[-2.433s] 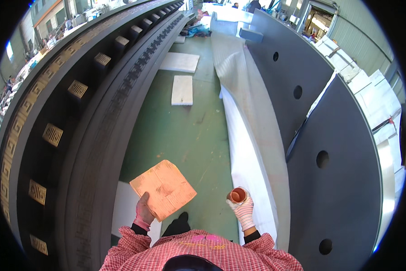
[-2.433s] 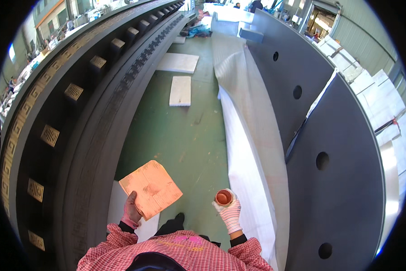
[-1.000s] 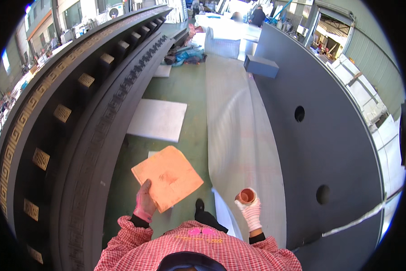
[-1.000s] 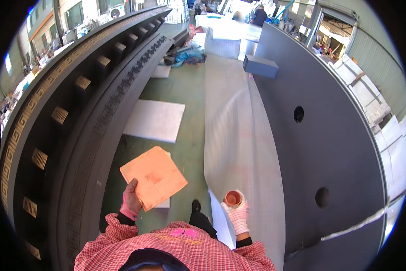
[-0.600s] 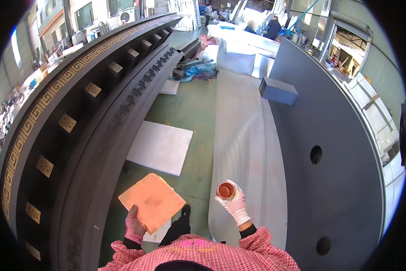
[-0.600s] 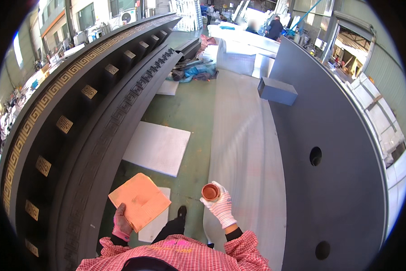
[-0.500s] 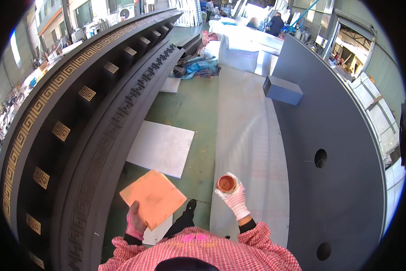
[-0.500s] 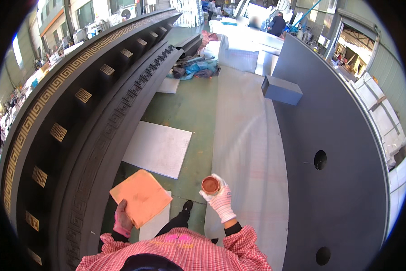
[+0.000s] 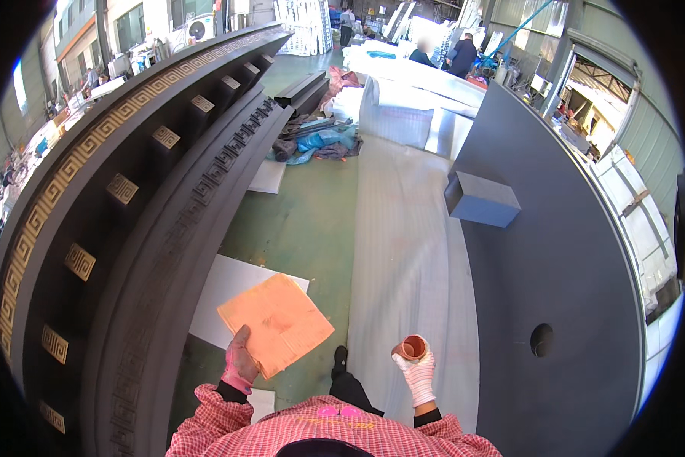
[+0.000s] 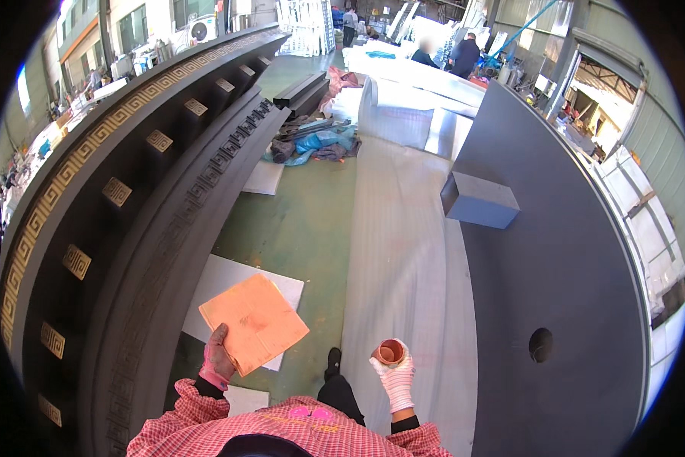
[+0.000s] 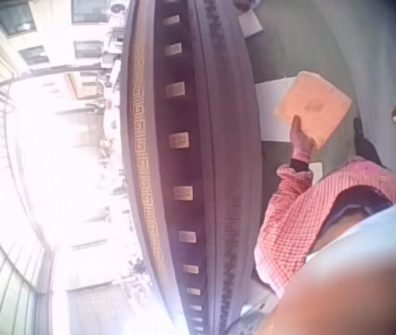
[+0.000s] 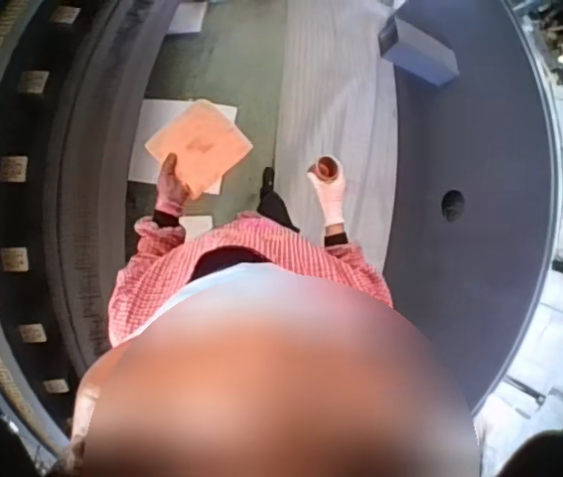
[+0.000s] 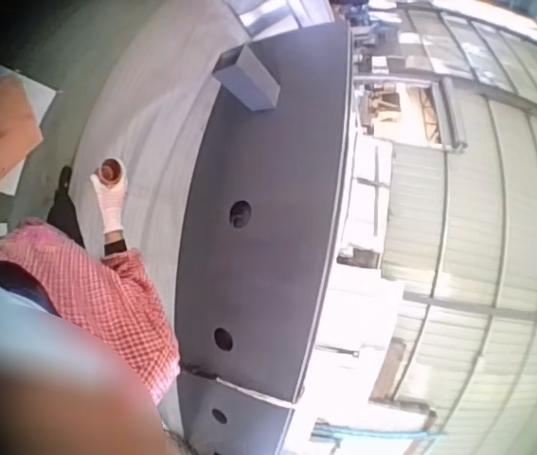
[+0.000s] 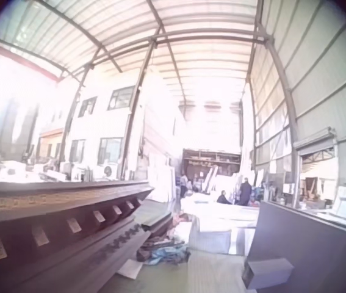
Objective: The person uses a sponge to apply a reddish-brown finish to the recessed decorative patterns on a large dark wooden panel. They repeatedly dip the sponge into a small container to reload the finish and continue working on the panel's details.
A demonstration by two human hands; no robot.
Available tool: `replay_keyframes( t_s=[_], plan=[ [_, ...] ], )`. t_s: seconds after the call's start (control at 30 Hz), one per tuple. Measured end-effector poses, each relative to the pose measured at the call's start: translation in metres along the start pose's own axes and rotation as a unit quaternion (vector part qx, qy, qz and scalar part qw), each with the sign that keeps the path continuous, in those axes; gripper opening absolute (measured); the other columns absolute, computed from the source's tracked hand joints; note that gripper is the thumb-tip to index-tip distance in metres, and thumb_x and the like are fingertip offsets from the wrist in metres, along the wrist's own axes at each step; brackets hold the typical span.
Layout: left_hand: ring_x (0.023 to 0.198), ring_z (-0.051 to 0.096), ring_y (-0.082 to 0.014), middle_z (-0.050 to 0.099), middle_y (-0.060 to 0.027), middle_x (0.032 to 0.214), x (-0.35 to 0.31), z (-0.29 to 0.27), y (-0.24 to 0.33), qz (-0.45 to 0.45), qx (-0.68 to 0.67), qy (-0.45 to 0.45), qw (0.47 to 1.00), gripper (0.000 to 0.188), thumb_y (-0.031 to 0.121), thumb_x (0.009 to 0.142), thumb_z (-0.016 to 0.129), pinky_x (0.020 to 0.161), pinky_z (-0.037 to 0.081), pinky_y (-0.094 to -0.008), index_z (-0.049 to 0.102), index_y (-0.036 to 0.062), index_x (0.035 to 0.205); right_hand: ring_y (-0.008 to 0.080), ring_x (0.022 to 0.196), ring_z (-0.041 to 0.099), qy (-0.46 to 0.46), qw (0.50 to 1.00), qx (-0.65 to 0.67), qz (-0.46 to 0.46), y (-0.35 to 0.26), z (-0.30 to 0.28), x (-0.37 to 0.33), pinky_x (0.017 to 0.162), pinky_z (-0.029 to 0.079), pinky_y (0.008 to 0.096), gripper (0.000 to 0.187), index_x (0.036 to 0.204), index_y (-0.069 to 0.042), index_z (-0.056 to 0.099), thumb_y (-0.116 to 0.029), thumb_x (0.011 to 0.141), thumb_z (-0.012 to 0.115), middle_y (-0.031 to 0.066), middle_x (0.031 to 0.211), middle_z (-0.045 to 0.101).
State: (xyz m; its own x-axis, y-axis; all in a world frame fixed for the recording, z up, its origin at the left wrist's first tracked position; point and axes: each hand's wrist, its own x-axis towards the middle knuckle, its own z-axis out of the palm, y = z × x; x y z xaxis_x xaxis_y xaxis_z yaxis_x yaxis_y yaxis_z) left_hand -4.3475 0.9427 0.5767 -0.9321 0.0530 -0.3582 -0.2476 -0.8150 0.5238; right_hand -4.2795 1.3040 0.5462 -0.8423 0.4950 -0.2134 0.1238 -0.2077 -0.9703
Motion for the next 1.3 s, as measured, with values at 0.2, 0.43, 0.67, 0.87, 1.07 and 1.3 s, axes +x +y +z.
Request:
replay_keyframes(
  t_s=[0.2, 0.43, 0.67, 0.87, 1.07, 1.3],
  plan=[
    [0.117, 0.05, -0.0342, 0.048, -0.0171, 0.13, 0.118, 0.071, -0.011, 0.002, 0.011, 0.021, 1.0, 0.05, 0.026, 0.091, 0.049, 0.099, 0.038, -0.0512, 0.036, 0.0004, 0.132, 0.0169, 0.096, 0.058, -0.021, 0.974, -0.198, -0.107, -0.042, 0.031, 0.14, 0.087, 0.049, 0.0312, 0.069, 0.116, -0.004, 0.051, -0.01, 0.056, 0.084, 0.0062, 0.104, 0.059],
    [0.116, 0.049, -0.0359, 0.047, -0.018, 0.131, 0.218, 0.125, -0.006, 0.023, -0.006, 0.034, 0.999, 0.053, 0.025, 0.089, 0.05, 0.099, 0.039, -0.0516, 0.035, 0.0003, 0.133, 0.0214, 0.097, 0.059, -0.081, 0.924, -0.315, -0.201, -0.095, 0.101, 0.304, 0.087, 0.048, 0.0329, 0.067, 0.115, -0.003, 0.053, -0.015, 0.057, 0.085, 0.0099, 0.105, 0.061],
    [0.116, 0.05, -0.0355, 0.049, -0.0159, 0.129, 0.364, 0.159, 0.005, 0.05, -0.013, 0.079, 0.996, 0.05, 0.025, 0.09, 0.049, 0.099, 0.038, -0.0533, 0.037, 0.0006, 0.132, 0.02, 0.098, 0.059, -0.11, 0.926, -0.272, -0.235, -0.11, 0.178, 0.464, 0.088, 0.048, 0.0324, 0.069, 0.116, -0.002, 0.052, -0.015, 0.057, 0.085, 0.0096, 0.106, 0.061],
    [0.114, 0.051, -0.036, 0.049, -0.0173, 0.129, 0.513, 0.208, 0.021, 0.012, -0.099, 0.067, 0.993, 0.048, 0.021, 0.089, 0.051, 0.098, 0.039, -0.0532, 0.038, -0.0001, 0.13, 0.0195, 0.098, 0.059, -0.097, 0.929, -0.3, -0.194, -0.15, 0.213, 0.568, 0.089, 0.047, 0.0322, 0.07, 0.116, -0.002, 0.052, -0.015, 0.055, 0.085, 0.0091, 0.106, 0.06],
    [0.113, 0.052, -0.0337, 0.051, -0.0164, 0.126, 0.645, 0.275, 0.029, 0.065, -0.012, 0.068, 0.995, 0.047, 0.023, 0.089, 0.051, 0.097, 0.041, -0.0514, 0.039, 0.0, 0.128, 0.0182, 0.097, 0.059, -0.073, 0.954, -0.257, -0.135, -0.162, 0.243, 0.688, 0.087, 0.049, 0.0314, 0.068, 0.115, -0.003, 0.052, -0.015, 0.056, 0.085, 0.0077, 0.105, 0.06],
    [0.11, 0.054, -0.0332, 0.053, -0.0162, 0.123, 0.78, 0.323, 0.039, 0.081, -0.071, 0.068, 0.992, 0.043, 0.022, 0.09, 0.05, 0.096, 0.043, -0.05, 0.044, -0.0015, 0.125, 0.0171, 0.097, 0.059, -0.125, 0.948, -0.255, -0.145, -0.18, 0.314, 0.846, 0.087, 0.049, 0.0314, 0.067, 0.115, -0.005, 0.052, -0.014, 0.057, 0.085, 0.0063, 0.105, 0.061]
  ],
)
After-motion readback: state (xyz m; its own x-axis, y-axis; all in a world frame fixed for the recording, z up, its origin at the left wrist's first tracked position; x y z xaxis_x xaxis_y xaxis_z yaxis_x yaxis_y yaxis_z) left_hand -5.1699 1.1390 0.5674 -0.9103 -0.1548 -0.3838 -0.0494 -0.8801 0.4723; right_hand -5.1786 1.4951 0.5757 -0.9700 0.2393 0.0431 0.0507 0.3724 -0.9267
